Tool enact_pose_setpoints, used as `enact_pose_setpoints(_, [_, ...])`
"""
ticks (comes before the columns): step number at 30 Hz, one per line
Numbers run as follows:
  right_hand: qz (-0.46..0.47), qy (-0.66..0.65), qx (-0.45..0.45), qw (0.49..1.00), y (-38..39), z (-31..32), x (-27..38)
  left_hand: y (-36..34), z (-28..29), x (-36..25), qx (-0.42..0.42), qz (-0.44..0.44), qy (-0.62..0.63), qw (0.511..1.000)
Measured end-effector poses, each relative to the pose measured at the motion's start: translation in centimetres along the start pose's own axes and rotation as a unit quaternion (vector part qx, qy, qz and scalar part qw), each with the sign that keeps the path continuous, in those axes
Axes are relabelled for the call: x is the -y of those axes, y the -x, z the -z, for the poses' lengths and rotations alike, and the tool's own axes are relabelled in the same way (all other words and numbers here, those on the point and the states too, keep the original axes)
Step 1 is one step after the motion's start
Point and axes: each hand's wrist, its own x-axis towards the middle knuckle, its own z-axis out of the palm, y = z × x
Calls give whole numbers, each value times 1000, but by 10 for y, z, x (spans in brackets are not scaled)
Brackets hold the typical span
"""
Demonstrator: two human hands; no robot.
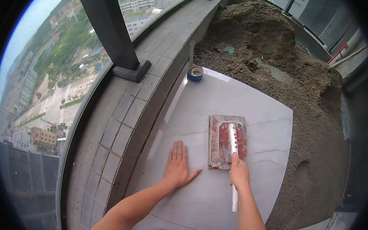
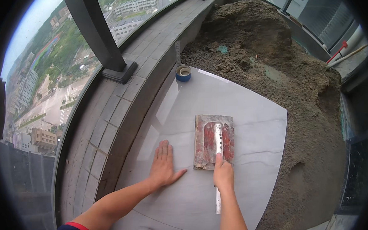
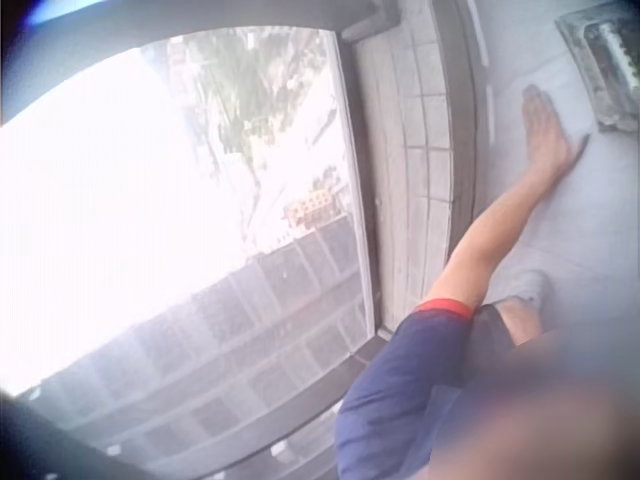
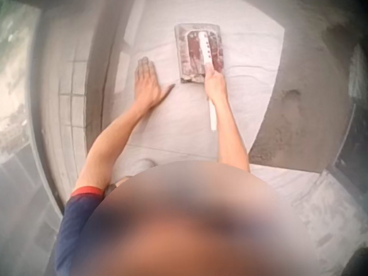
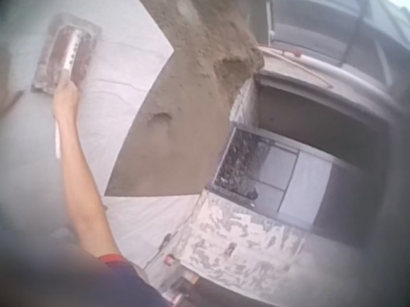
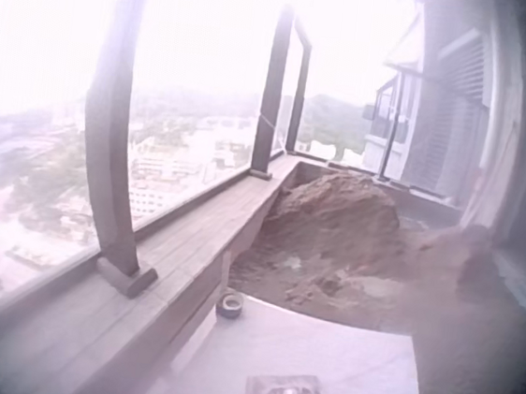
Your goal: The worker is laying large floor tiles onto a sand and cement bed, using a leveling tool and checking alignment.
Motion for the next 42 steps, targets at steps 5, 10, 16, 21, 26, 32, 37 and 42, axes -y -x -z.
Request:
enact_pose_setpoints(5, [-80, -288, 66, 952, -12, 67, 36, -1, 2, -2, -8, -4, 14, 1000])
enact_pose_setpoints(10, [4, -336, -91, 938, -4, 132, 53, 3, 5, 5, 0, 2, -12, 1000])
enact_pose_setpoints(16, [-30, -3, -172, 985, -86, 48, -90, -35, -5, -31, 8, -117, 0, 993])
enact_pose_setpoints(21, [-115, -283, 30, 952, -79, 132, 12, -30, -1, -14, 26, -91, -22, 995])
enact_pose_setpoints(26, [37, -172, -219, 960, -73, 138, 13, -28, 4, -13, 42, -84, -29, 995])
enact_pose_setpoints(32, [-80, -113, 9, 990, -121, 68, -24, -36, 4, -23, 43, -97, -33, 994])
enact_pose_setpoints(37, [-71, -272, 2, 960, -97, 155, 63, -28, 5, -8, 64, -79, -17, 995])
enact_pose_setpoints(42, [38, -190, -200, 960, -110, 127, 26, -27, 10, -12, 48, -77, -28, 995])
